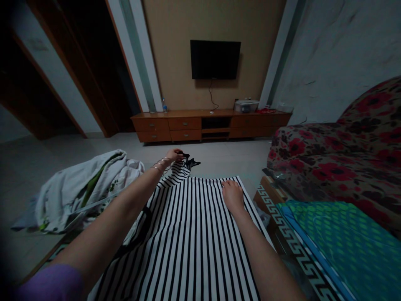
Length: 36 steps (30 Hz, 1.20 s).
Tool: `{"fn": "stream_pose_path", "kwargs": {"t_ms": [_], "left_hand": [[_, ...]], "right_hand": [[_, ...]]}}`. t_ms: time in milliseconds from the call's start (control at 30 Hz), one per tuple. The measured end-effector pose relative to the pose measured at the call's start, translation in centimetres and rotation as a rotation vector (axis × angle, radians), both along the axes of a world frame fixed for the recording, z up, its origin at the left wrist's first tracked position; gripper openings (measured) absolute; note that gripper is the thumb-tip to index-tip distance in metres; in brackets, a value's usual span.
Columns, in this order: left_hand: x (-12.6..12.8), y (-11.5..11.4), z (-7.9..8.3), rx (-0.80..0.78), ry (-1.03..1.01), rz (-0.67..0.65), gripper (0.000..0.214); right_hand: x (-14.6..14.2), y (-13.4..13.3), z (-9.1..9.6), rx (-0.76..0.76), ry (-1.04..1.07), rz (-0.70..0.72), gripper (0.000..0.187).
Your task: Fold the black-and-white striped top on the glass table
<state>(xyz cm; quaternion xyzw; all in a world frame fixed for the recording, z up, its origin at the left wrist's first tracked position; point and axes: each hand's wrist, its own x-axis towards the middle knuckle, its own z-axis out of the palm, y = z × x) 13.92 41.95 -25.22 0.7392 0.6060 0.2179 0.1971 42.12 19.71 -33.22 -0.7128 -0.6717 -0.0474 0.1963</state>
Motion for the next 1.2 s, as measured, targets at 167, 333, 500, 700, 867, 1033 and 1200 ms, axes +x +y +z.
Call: {"fn": "stream_pose_path", "kwargs": {"t_ms": [167,333,500,700,867,1033,1200], "left_hand": [[-0.8,-1.2,-0.5,0.059,-0.004,0.036,0.069],[-6.0,-5.6,-0.9,-0.049,0.214,0.122,0.051],[-9.7,-12.1,-1.9,-0.11,0.394,0.071,0.046],[-11.1,-16.1,-2.8,-0.07,0.492,0.058,0.031],[-11.3,-17.6,-2.6,0.0,0.545,0.118,0.029],[-9.2,-14.7,0.0,0.059,0.548,0.15,0.031],[-3.2,-8.5,1.5,0.138,0.466,0.044,0.045]], "right_hand": [[0.0,-0.1,0.0,-0.001,0.012,-0.003,0.033],[0.0,-0.3,0.1,-0.005,0.033,0.008,0.033],[-0.1,-0.4,-0.1,-0.016,0.021,-0.043,0.035],[-0.3,-0.5,-0.7,-0.013,-0.005,-0.063,0.039],[-0.4,-0.8,-0.8,-0.014,-0.03,-0.06,0.04],[-0.4,-1.1,-0.6,-0.009,-0.055,-0.05,0.039],[-0.5,-0.9,-0.6,-0.001,-0.076,-0.06,0.039]]}}
